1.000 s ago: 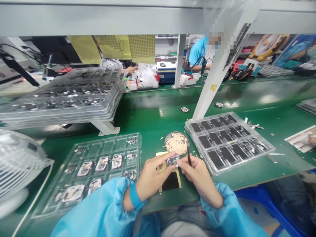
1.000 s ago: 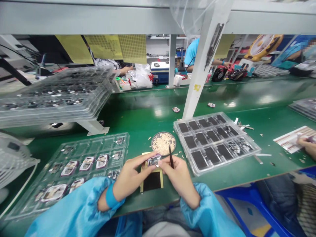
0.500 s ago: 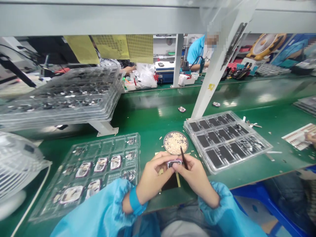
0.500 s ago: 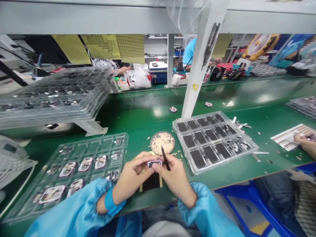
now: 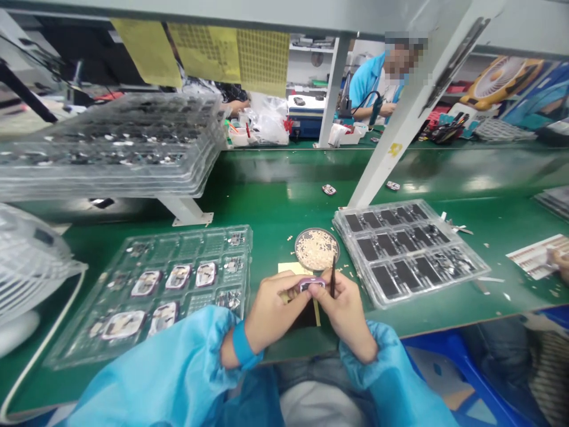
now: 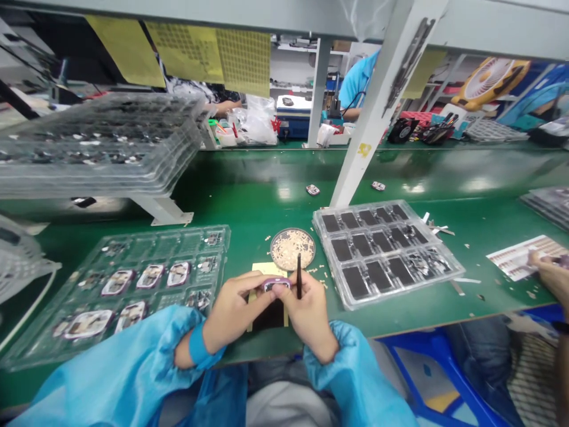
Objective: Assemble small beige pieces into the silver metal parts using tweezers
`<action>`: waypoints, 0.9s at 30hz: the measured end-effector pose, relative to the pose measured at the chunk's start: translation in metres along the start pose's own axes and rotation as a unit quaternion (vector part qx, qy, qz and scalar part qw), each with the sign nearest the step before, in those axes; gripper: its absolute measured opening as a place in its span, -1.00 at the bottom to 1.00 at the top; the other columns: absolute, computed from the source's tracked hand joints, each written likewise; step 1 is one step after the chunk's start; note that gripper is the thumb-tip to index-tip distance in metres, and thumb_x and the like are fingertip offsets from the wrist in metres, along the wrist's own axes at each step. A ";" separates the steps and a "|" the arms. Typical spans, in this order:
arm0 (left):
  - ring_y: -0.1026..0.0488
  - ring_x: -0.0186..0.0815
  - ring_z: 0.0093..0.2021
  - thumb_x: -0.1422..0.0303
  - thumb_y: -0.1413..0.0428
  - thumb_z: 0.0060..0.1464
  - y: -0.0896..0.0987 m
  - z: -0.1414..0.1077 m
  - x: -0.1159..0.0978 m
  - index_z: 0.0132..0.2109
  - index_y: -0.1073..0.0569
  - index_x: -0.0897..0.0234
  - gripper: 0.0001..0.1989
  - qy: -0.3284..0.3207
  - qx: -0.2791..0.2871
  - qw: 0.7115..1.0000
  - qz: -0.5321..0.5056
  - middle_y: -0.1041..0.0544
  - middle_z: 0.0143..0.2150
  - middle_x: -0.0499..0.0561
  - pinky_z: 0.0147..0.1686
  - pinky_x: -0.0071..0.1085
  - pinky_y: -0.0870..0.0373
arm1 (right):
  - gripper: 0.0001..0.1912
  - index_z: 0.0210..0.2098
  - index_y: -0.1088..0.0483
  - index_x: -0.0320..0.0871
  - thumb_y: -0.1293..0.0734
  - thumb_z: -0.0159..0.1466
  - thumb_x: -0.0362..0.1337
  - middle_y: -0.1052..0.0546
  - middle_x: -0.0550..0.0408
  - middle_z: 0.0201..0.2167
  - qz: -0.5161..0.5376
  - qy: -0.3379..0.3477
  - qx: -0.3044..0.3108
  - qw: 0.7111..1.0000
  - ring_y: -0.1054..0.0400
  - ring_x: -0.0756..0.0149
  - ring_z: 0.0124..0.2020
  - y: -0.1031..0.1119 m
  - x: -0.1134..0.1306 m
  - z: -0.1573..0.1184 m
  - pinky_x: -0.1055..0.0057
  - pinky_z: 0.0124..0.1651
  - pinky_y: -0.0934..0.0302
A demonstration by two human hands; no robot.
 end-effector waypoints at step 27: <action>-0.41 -0.32 -0.26 0.53 -0.12 0.16 0.005 0.003 0.011 -0.05 -0.60 0.20 -0.73 -0.039 -0.004 0.995 0.094 -0.50 -0.30 -0.05 -0.26 -0.44 -0.30 | -0.84 -0.11 -0.52 -0.10 -0.38 0.33 -0.39 -0.45 0.07 -0.31 -0.260 0.301 0.097 0.912 -0.40 0.35 -0.27 0.023 0.020 0.010 0.42 -0.23 -0.30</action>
Point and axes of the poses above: each hand's wrist, its own z-axis towards the middle knuckle, its own y-axis out of the back of the hand, x = y × z, the point moved 1 cm from there along z, towards the middle knuckle
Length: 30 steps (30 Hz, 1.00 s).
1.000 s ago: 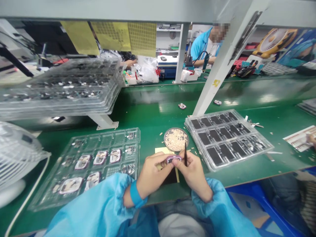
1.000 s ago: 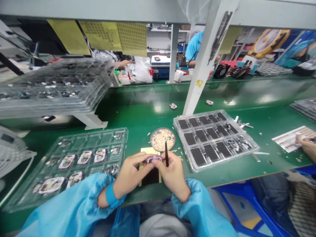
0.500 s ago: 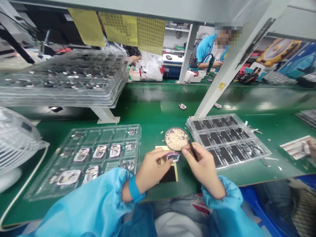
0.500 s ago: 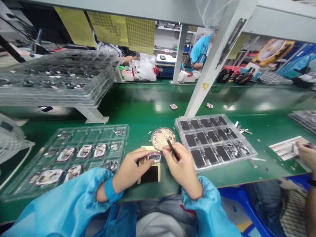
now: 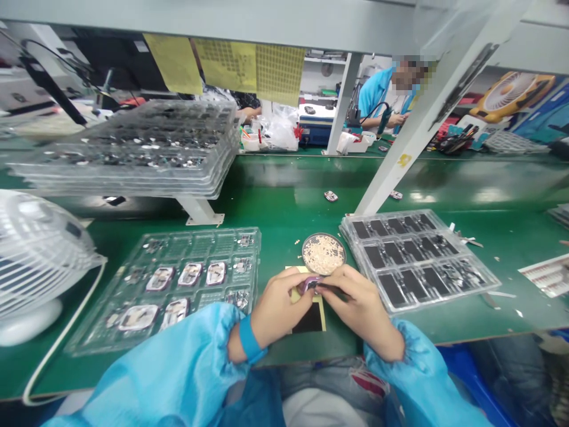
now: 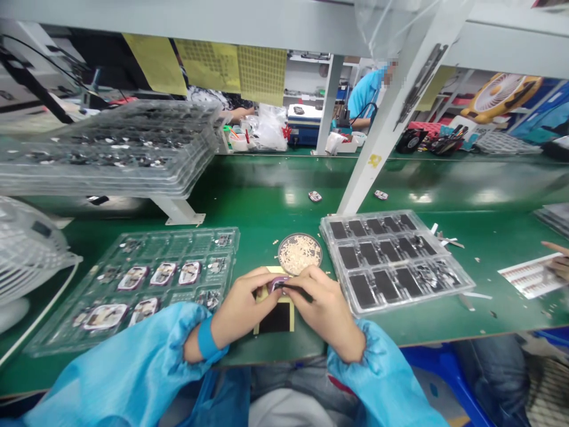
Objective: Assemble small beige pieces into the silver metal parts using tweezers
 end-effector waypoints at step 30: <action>-0.39 0.01 0.17 0.28 -0.32 0.07 -0.010 0.273 0.033 -0.11 -0.54 0.37 -0.70 0.081 0.047 0.979 0.181 -0.53 0.07 0.19 0.19 0.07 -0.26 | -0.66 -0.45 -0.36 -0.16 -0.22 0.44 -0.19 -0.40 0.06 -0.47 -0.016 -0.148 -0.125 0.981 -0.31 0.31 -0.41 -0.002 -0.017 -0.016 0.37 -0.30 -0.23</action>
Point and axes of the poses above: each hand's wrist, its own z-axis towards the middle knuckle, its own y-axis out of the back of the hand, x = y × z, the point moved 1 cm from there along z, towards the middle knuckle
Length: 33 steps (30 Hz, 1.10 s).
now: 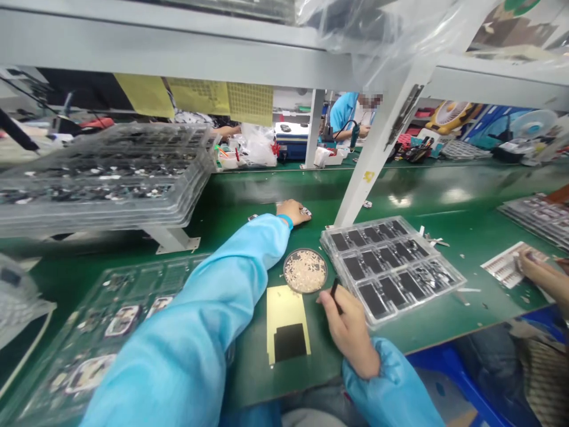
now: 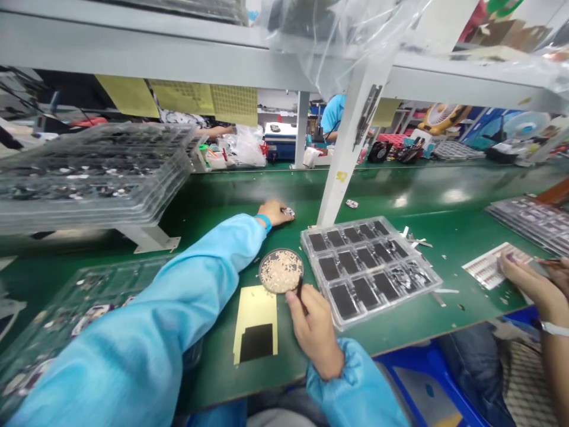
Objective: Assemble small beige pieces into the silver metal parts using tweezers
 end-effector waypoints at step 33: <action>-0.53 -0.31 -0.38 0.33 -0.13 0.18 -0.017 -0.250 0.035 -0.08 -0.50 0.26 -0.81 0.022 0.135 0.957 -0.258 -0.61 -0.27 0.01 -0.38 -0.44 -0.42 | -0.90 -0.22 -0.54 -0.08 -0.45 0.26 -0.37 -0.63 0.05 -0.25 0.099 0.048 0.035 0.993 -0.53 0.24 -0.18 0.003 0.000 -0.008 0.28 -0.08 -0.43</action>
Point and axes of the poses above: each hand's wrist, its own z-axis towards the middle knuckle, its own y-axis out of the back of the hand, x = y × z, the point moved 1 cm from there along z, towards the middle knuckle
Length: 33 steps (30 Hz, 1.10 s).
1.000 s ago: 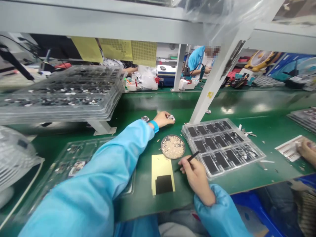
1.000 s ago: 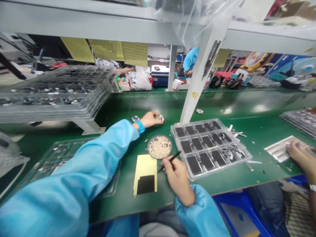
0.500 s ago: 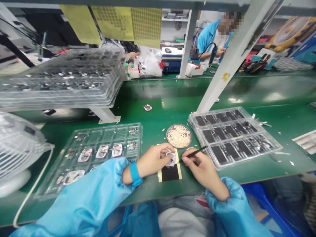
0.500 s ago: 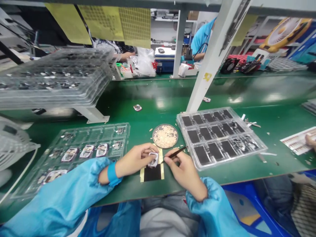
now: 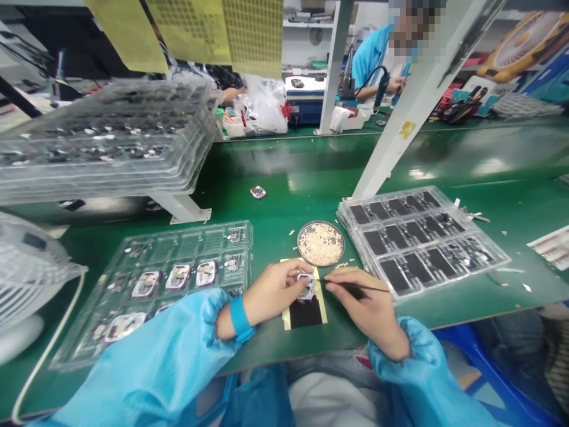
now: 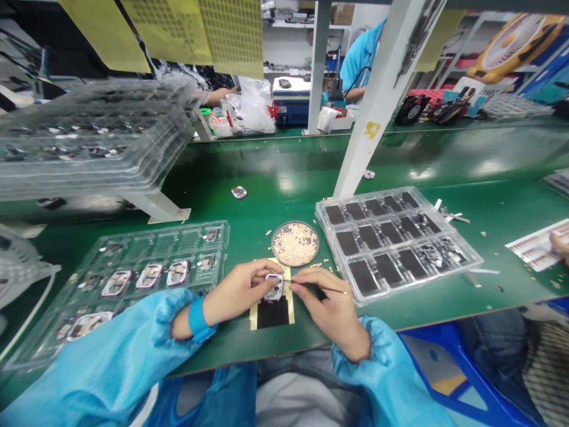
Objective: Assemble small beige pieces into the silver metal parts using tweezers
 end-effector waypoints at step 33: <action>-0.49 -0.36 -0.36 0.58 -0.08 -0.03 0.001 -0.001 0.002 -0.05 -0.49 0.28 -0.64 -0.008 0.032 0.999 -0.038 -0.61 -0.21 -0.01 -0.34 -0.47 -0.39 | -0.97 -0.28 -0.48 -0.12 -0.42 0.29 -0.34 -0.59 0.07 -0.26 0.158 -0.126 0.098 0.974 -0.50 0.28 -0.15 0.004 -0.006 -0.006 0.35 -0.03 -0.36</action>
Point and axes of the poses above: each hand's wrist, its own z-axis towards the middle knuckle, its own y-axis out of the back of the hand, x = y × z, the point moved 1 cm from there along z, towards the middle knuckle
